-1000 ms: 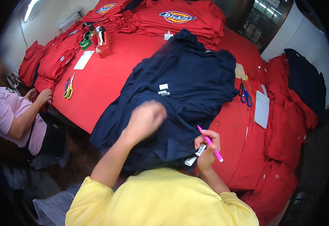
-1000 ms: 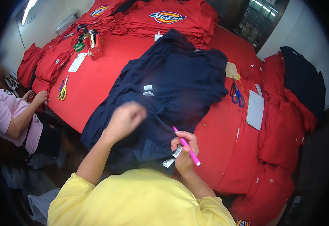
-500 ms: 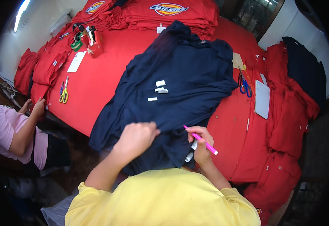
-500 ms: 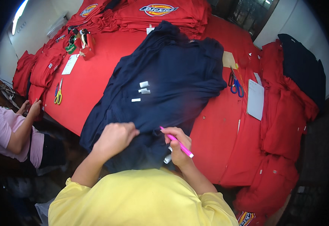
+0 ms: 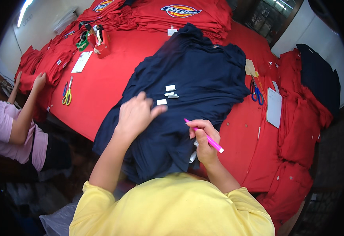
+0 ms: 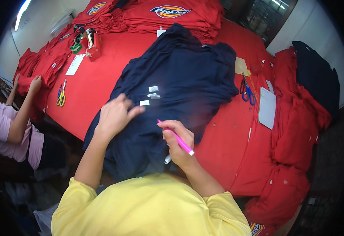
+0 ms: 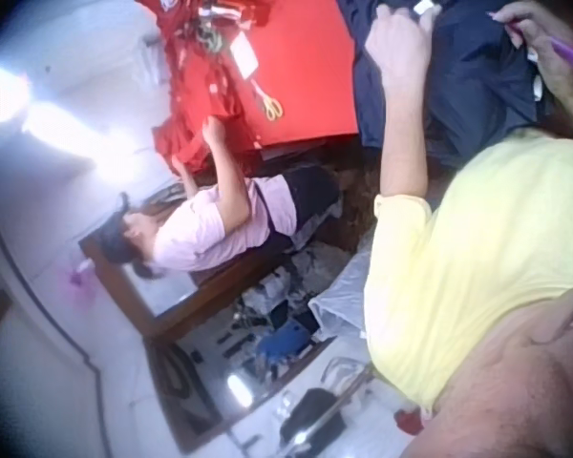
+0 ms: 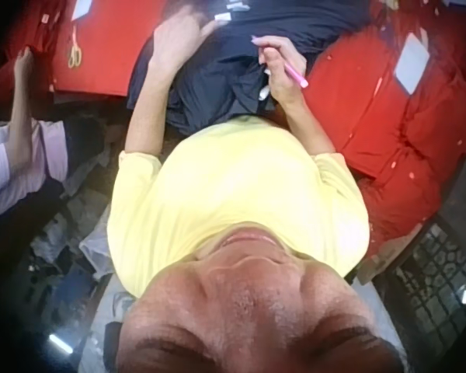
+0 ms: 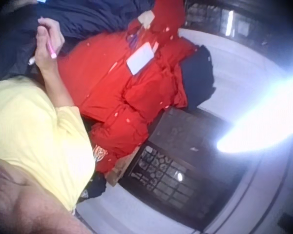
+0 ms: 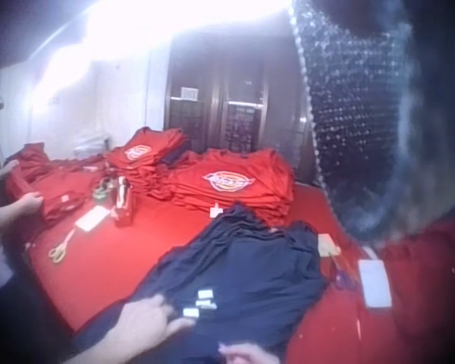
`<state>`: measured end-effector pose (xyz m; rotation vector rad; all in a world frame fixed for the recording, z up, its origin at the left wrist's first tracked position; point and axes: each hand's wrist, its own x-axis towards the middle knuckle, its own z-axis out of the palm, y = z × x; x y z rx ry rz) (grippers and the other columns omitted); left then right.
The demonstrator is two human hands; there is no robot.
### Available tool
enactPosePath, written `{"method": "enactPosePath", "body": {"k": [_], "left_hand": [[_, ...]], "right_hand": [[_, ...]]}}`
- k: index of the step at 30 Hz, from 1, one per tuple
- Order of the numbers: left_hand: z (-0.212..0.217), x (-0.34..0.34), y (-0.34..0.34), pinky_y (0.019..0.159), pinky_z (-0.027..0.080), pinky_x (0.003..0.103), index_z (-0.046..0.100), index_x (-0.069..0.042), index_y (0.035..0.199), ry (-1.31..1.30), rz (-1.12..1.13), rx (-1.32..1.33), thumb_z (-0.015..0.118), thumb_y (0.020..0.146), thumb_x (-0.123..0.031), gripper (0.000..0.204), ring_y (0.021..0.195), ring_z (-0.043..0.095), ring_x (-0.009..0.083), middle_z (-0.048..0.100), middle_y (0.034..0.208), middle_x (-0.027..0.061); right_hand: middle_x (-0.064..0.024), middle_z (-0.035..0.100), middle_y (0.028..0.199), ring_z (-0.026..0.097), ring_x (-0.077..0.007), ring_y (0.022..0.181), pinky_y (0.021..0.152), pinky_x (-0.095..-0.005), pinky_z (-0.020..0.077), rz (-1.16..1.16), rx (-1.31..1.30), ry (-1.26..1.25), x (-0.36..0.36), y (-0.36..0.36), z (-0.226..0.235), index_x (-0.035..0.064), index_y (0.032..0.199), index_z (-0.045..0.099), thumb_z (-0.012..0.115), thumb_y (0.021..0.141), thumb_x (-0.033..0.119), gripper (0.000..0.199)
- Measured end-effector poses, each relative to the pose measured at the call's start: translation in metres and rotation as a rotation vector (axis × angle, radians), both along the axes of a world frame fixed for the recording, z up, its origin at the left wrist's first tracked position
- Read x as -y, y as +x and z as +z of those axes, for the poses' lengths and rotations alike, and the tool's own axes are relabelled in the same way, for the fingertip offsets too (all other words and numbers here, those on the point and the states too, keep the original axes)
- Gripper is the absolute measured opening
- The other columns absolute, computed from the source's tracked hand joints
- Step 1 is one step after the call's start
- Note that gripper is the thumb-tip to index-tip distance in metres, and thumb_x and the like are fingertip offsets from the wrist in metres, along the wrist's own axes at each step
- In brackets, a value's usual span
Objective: The person marks a blue garment with a pink pen and then uses scissors to cut along the edge of the fabric.
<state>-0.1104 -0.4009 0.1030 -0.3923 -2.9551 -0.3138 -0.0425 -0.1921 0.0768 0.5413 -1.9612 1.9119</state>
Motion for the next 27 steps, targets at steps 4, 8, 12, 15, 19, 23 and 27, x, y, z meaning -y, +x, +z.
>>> {"method": "enactPosePath", "body": {"k": [4, 8, 12, 15, 19, 23, 27], "left_hand": [[-0.037, -0.006, -0.042, 0.072, 0.052, 0.044, 0.067, -0.005, 0.096, -0.006, -0.031, 0.100, 0.074, 0.077, -0.037, 0.038, 0.086, 0.066, 0.0316, 0.064, 0.093, 0.0129], [-0.067, -0.019, -0.037, 0.077, 0.051, 0.043, 0.064, -0.004, 0.097, 0.207, -0.046, 0.032, 0.073, 0.078, -0.022, 0.028, 0.090, 0.065, 0.0333, 0.065, 0.094, 0.0128], [-0.062, -0.017, -0.027, 0.076, 0.050, 0.040, 0.065, -0.003, 0.100, 0.368, 0.007, 0.008, 0.070, 0.080, -0.018, 0.025, 0.087, 0.063, 0.0325, 0.064, 0.091, 0.0126], [-0.036, -0.015, -0.018, 0.077, 0.049, 0.038, 0.069, -0.002, 0.099, 0.490, 0.004, 0.143, 0.067, 0.084, -0.019, 0.024, 0.086, 0.063, 0.0313, 0.064, 0.092, 0.0125], [-0.026, -0.008, -0.015, 0.076, 0.045, 0.032, 0.069, 0.004, 0.097, 0.780, -0.063, 0.227, 0.063, 0.090, -0.021, 0.026, 0.078, 0.059, 0.0220, 0.061, 0.083, 0.0083], [-0.014, -0.010, -0.008, 0.074, 0.044, 0.028, 0.068, 0.006, 0.098, 0.876, -0.045, 0.410, 0.062, 0.092, -0.021, 0.028, 0.076, 0.055, 0.0128, 0.063, 0.085, 0.0056], [-0.007, -0.012, 0.000, 0.069, 0.043, 0.026, 0.068, 0.005, 0.099, 0.871, -0.087, 0.418, 0.062, 0.091, -0.020, 0.027, 0.073, 0.052, 0.0092, 0.063, 0.087, 0.0054]], "right_hand": [[-0.0095, 0.062, 0.079, 0.057, -0.0145, 0.064, 0.060, -0.0260, 0.0451, 0.010, -0.117, 0.075, 0.021, -0.024, 0.003, -0.0019, 0.097, 0.065, 0.057, 0.092, 0.007, 0.013], [-0.0081, 0.061, 0.078, 0.058, -0.0134, 0.066, 0.061, -0.0258, 0.0462, -0.047, 0.039, 0.038, 0.027, -0.061, -0.061, -0.0007, 0.103, 0.061, 0.056, 0.094, 0.009, 0.014], [-0.0049, 0.061, 0.076, 0.058, -0.0104, 0.068, 0.062, -0.0247, 0.0468, -0.012, 0.091, -0.061, 0.030, -0.062, -0.072, -0.0002, 0.105, 0.059, 0.055, 0.096, 0.012, 0.016], [-0.0040, 0.062, 0.077, 0.056, -0.0084, 0.065, 0.060, -0.0227, 0.0448, -0.004, 0.128, -0.147, 0.028, -0.057, -0.069, -0.0005, 0.102, 0.059, 0.052, 0.095, 0.011, 0.015], [-0.0042, 0.062, 0.075, 0.053, -0.0076, 0.061, 0.056, -0.0217, 0.0421, 0.004, 0.073, -0.203, 0.029, -0.043, -0.047, -0.0010, 0.100, 0.060, 0.050, 0.095, 0.009, 0.015], [-0.0041, 0.061, 0.073, 0.055, -0.0081, 0.062, 0.056, -0.0218, 0.0434, -0.004, -0.023, -0.177, 0.029, -0.043, -0.038, -0.0012, 0.097, 0.061, 0.052, 0.095, 0.009, 0.014], [-0.0044, 0.060, 0.070, 0.057, -0.0089, 0.062, 0.058, -0.0230, 0.0451, -0.048, 0.003, -0.062, 0.033, -0.044, -0.029, -0.0019, 0.094, 0.062, 0.053, 0.096, 0.008, 0.013]]}}
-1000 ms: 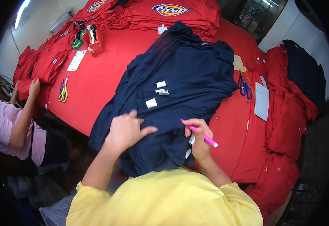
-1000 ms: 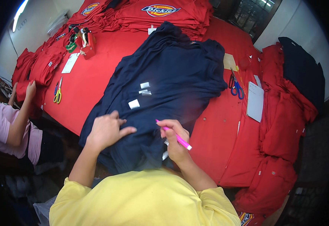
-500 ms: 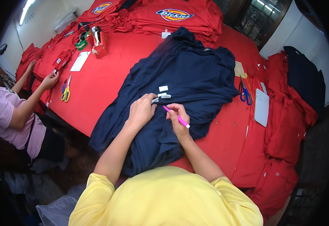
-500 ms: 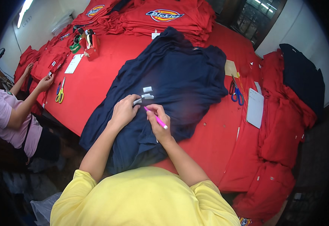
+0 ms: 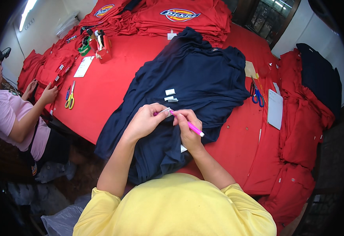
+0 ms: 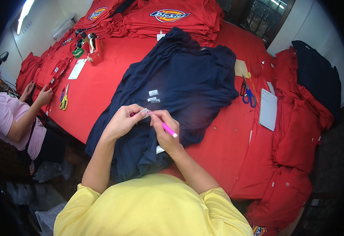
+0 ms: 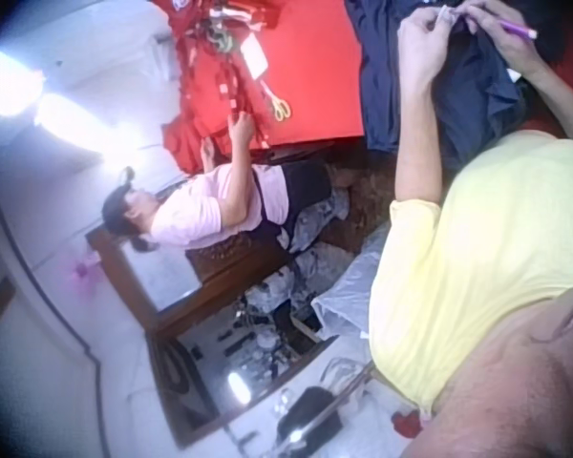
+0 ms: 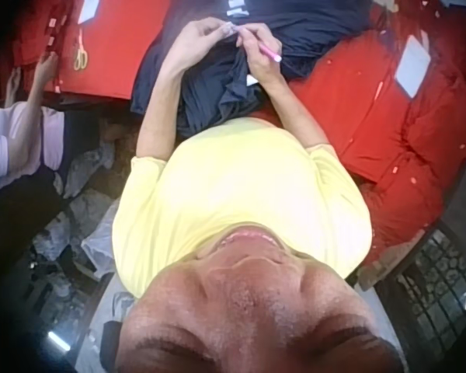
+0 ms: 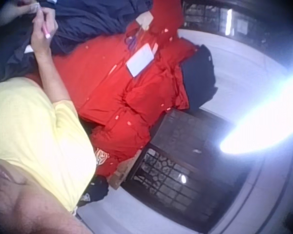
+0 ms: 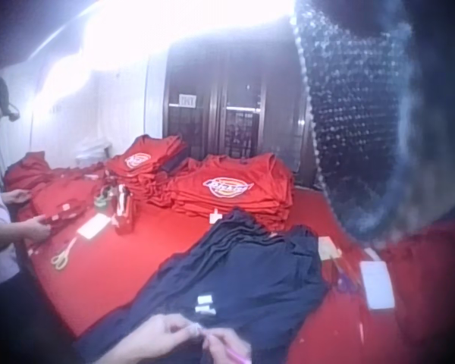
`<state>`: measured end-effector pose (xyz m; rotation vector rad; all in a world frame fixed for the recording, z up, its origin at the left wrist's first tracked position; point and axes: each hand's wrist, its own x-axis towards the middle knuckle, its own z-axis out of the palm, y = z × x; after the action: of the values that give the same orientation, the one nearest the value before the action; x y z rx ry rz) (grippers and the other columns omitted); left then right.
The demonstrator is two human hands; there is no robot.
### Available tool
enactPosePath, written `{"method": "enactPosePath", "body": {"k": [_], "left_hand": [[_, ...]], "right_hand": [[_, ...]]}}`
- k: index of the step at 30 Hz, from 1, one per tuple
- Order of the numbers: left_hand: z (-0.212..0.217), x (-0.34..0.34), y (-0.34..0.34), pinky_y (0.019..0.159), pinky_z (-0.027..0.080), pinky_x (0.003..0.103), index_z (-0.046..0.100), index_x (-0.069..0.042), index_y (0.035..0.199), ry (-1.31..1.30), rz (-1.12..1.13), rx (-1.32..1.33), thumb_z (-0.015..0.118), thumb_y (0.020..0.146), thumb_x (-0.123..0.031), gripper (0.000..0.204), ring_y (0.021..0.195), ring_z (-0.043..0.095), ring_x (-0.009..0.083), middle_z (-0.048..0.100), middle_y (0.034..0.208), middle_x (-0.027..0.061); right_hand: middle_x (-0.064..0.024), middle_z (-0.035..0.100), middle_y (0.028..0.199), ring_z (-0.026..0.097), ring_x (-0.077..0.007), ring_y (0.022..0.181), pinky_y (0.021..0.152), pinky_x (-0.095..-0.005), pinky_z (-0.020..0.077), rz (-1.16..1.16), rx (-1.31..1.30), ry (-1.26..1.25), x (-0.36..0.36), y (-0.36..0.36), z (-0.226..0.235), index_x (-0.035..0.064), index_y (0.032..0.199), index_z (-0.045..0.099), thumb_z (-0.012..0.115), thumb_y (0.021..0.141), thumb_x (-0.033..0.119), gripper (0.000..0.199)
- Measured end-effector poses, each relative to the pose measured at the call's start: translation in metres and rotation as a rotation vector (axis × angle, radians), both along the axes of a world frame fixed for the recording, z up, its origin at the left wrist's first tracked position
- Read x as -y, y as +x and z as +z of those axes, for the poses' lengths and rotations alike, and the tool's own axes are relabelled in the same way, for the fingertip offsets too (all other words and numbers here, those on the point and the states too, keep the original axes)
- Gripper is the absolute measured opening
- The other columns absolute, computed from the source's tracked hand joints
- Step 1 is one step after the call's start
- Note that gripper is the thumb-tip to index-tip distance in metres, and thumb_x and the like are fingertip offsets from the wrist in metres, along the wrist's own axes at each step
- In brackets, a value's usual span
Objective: The person marks a blue garment with a pink pen and then uses scissors to cut along the edge of the fabric.
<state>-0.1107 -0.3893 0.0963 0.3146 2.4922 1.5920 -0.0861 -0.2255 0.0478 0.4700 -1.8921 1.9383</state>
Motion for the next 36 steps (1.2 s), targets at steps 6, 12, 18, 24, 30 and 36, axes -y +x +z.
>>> {"method": "enactPosePath", "body": {"k": [6, 12, 18, 24, 30, 36], "left_hand": [[0.003, -0.003, 0.012, 0.060, 0.042, 0.027, 0.068, 0.004, 0.093, -0.037, 0.041, -0.030, 0.063, 0.090, -0.019, 0.024, 0.065, 0.050, 0.0084, 0.061, 0.073, 0.0047], [0.026, -0.024, 0.050, 0.057, 0.046, 0.033, 0.065, 0.000, 0.087, -0.252, 0.036, -0.364, 0.072, 0.083, -0.020, 0.021, 0.060, 0.060, 0.0259, 0.061, 0.067, 0.0117], [0.045, 0.009, 0.056, 0.069, 0.050, 0.038, 0.063, -0.008, 0.105, -0.670, -0.061, -0.456, 0.081, 0.068, -0.026, 0.045, 0.081, 0.064, 0.0249, 0.058, 0.108, 0.0056], [0.056, 0.022, 0.069, 0.066, 0.051, 0.032, 0.064, -0.003, 0.085, -0.273, -0.764, -0.185, 0.078, 0.075, -0.019, 0.024, 0.075, 0.066, 0.0267, 0.068, 0.092, 0.0098], [-0.013, -0.019, 0.089, 0.063, 0.047, 0.034, 0.068, -0.010, 0.101, -0.425, -0.317, -0.759, 0.076, 0.073, -0.023, 0.031, 0.071, 0.057, 0.0222, 0.058, 0.078, 0.0049], [-0.100, -0.033, 0.140, 0.059, 0.047, 0.030, 0.068, -0.009, 0.113, -0.575, -0.521, -0.787, 0.071, 0.070, -0.019, 0.044, 0.065, 0.054, 0.0166, 0.052, 0.074, 0.0018]], "right_hand": [[-0.0048, 0.063, 0.086, 0.055, -0.0082, 0.072, 0.068, -0.0222, 0.0447, 0.033, -0.038, -0.309, 0.002, 0.004, -0.015, -0.0009, 0.109, 0.056, 0.053, 0.099, 0.022, 0.025], [-0.0067, 0.061, 0.091, 0.055, -0.0105, 0.080, 0.074, -0.0239, 0.0446, -0.027, 0.052, -0.215, 0.005, 0.015, -0.008, -0.0014, 0.119, 0.051, 0.049, 0.095, 0.053, 0.060], [-0.0059, 0.057, 0.086, 0.053, -0.0103, 0.076, 0.068, -0.0232, 0.0422, -0.203, -0.006, -0.194, -0.009, 0.053, 0.006, 0.0004, 0.112, 0.053, 0.048, 0.090, 0.065, 0.068], [-0.0048, 0.051, 0.067, 0.046, -0.0097, 0.061, 0.055, -0.0230, 0.0340, -0.257, 0.084, -0.193, -0.042, 0.105, 0.008, 0.0008, 0.111, 0.050, 0.041, 0.090, 0.069, 0.072], [-0.0063, 0.057, 0.076, 0.048, -0.0112, 0.067, 0.063, -0.0241, 0.0365, -0.463, 0.192, -0.177, -0.090, 0.149, -0.032, 0.0000, 0.114, 0.052, 0.028, 0.095, 0.066, 0.072], [-0.0039, 0.052, 0.086, 0.046, -0.0093, 0.072, 0.066, -0.0227, 0.0373, -0.846, 0.161, -0.007, -0.126, 0.159, -0.044, 0.0017, 0.120, 0.052, 0.030, 0.102, 0.046, 0.053]]}}
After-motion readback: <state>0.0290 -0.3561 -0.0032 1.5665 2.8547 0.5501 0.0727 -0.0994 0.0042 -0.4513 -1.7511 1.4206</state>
